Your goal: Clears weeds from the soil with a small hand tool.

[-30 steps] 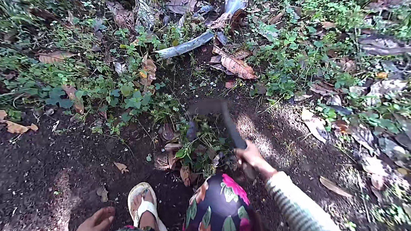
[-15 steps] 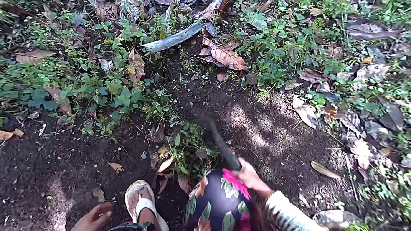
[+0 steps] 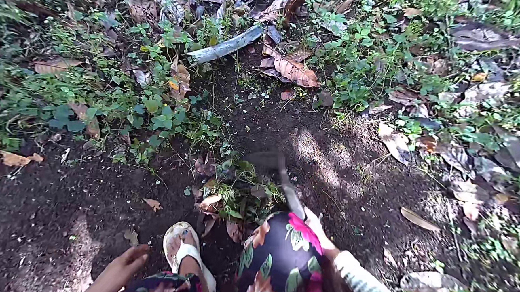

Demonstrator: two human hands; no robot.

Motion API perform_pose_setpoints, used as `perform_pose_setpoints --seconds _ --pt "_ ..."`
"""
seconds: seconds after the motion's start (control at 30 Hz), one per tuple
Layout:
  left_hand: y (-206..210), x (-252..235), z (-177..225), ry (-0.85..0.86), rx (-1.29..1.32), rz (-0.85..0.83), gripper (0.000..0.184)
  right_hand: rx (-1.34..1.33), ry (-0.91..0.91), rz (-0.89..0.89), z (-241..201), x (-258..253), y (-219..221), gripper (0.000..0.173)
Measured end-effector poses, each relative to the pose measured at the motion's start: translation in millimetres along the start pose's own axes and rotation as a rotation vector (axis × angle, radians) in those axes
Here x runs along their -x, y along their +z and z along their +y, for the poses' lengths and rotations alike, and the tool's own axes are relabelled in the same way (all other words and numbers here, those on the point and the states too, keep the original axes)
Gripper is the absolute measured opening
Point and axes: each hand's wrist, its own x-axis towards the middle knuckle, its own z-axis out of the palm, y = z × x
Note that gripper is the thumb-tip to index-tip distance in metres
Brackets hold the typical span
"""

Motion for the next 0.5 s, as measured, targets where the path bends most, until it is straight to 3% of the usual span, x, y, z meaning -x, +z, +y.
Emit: perform_pose_setpoints --seconds 0.07,0.17,0.23,0.3,0.4,0.5 --pt "1 -2 9 0.004 -0.020 -0.012 0.038 -0.136 -0.021 0.043 -59 -22 -14 0.063" --pt "1 -3 18 0.032 -0.009 0.004 0.036 -0.533 -0.051 0.099 -150 -78 -6 0.050" --pt "1 -2 17 0.038 -0.009 0.020 0.036 -0.634 -0.079 0.066 -177 -114 13 0.049" --pt "3 2 15 0.042 -0.019 0.019 0.038 -0.460 -0.085 -0.072 -159 -125 40 0.056" --pt "1 6 7 0.062 -0.017 0.025 0.039 0.165 -0.072 -0.302 -93 -91 61 0.068" --pt "2 14 -7 0.031 0.016 0.056 0.039 0.524 -0.109 -0.375 -65 -55 32 0.060"
